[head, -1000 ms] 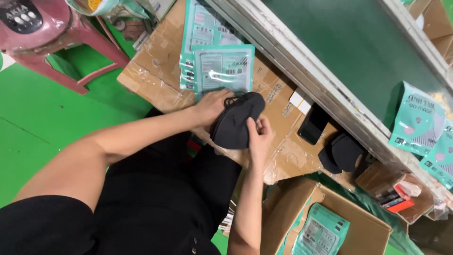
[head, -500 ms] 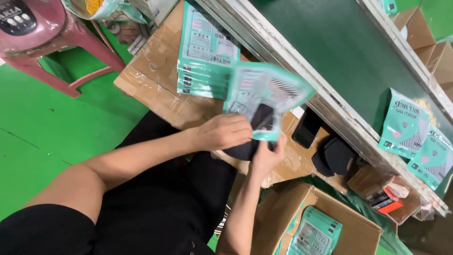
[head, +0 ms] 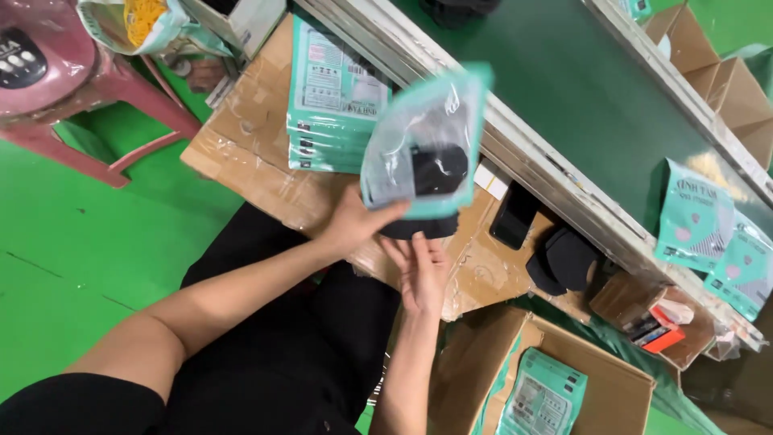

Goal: The worker is packing black fabric face masks into individual green plastic pouches at an assembly line.

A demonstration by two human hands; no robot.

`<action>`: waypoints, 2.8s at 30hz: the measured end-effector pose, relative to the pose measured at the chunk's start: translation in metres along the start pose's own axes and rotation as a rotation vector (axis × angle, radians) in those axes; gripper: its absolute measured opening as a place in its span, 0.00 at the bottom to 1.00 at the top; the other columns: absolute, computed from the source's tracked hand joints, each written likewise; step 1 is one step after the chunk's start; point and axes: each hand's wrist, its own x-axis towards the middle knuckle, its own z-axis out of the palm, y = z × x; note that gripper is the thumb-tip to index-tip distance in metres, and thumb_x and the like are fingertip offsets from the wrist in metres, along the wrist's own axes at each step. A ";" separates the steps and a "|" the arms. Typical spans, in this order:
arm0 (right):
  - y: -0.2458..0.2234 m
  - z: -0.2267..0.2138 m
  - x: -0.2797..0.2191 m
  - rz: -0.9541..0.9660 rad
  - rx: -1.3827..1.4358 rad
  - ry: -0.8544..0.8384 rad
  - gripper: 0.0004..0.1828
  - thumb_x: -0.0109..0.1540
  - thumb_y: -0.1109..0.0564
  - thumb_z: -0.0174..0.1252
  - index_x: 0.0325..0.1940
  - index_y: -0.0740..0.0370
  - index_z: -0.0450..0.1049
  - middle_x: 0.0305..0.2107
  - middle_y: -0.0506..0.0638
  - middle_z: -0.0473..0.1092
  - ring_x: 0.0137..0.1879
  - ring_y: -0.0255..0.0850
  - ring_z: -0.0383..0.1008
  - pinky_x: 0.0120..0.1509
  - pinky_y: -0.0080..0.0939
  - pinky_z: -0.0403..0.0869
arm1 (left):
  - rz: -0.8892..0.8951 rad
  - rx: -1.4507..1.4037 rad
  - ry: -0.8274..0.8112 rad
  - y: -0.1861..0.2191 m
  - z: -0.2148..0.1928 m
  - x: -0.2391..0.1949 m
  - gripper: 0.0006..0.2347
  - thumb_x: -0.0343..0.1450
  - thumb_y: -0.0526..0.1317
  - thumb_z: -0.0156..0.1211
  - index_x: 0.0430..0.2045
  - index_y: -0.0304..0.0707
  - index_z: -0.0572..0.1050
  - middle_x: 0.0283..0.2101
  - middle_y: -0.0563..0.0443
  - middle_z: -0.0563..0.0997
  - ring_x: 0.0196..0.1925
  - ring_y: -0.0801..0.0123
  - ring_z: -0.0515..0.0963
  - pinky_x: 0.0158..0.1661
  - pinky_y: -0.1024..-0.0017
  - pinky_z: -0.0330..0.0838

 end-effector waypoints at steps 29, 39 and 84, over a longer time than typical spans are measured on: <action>-0.057 -0.023 -0.023 -0.746 -0.485 0.268 0.06 0.72 0.67 0.58 0.40 0.72 0.73 0.32 0.47 0.71 0.36 0.29 0.66 0.41 0.28 0.65 | 0.586 0.480 0.011 0.130 0.024 -0.032 0.03 0.72 0.31 0.65 0.33 0.28 0.78 0.34 0.45 0.82 0.37 0.63 0.83 0.40 0.70 0.75; -0.050 -0.014 -0.031 -0.596 -0.361 0.152 0.05 0.71 0.64 0.61 0.43 0.70 0.74 0.35 0.49 0.72 0.40 0.32 0.69 0.48 0.32 0.70 | 0.579 0.537 -0.065 0.119 0.022 -0.030 0.04 0.72 0.34 0.65 0.35 0.32 0.78 0.36 0.46 0.82 0.40 0.59 0.83 0.43 0.67 0.76; -0.017 -0.008 -0.005 -0.579 -0.943 -0.080 0.54 0.56 0.62 0.74 0.81 0.68 0.52 0.55 0.57 0.75 0.63 0.46 0.75 0.82 0.47 0.66 | 0.384 0.790 -0.475 -0.024 -0.007 0.036 0.48 0.58 0.47 0.77 0.70 0.34 0.51 0.72 0.33 0.59 0.74 0.42 0.59 0.71 0.52 0.53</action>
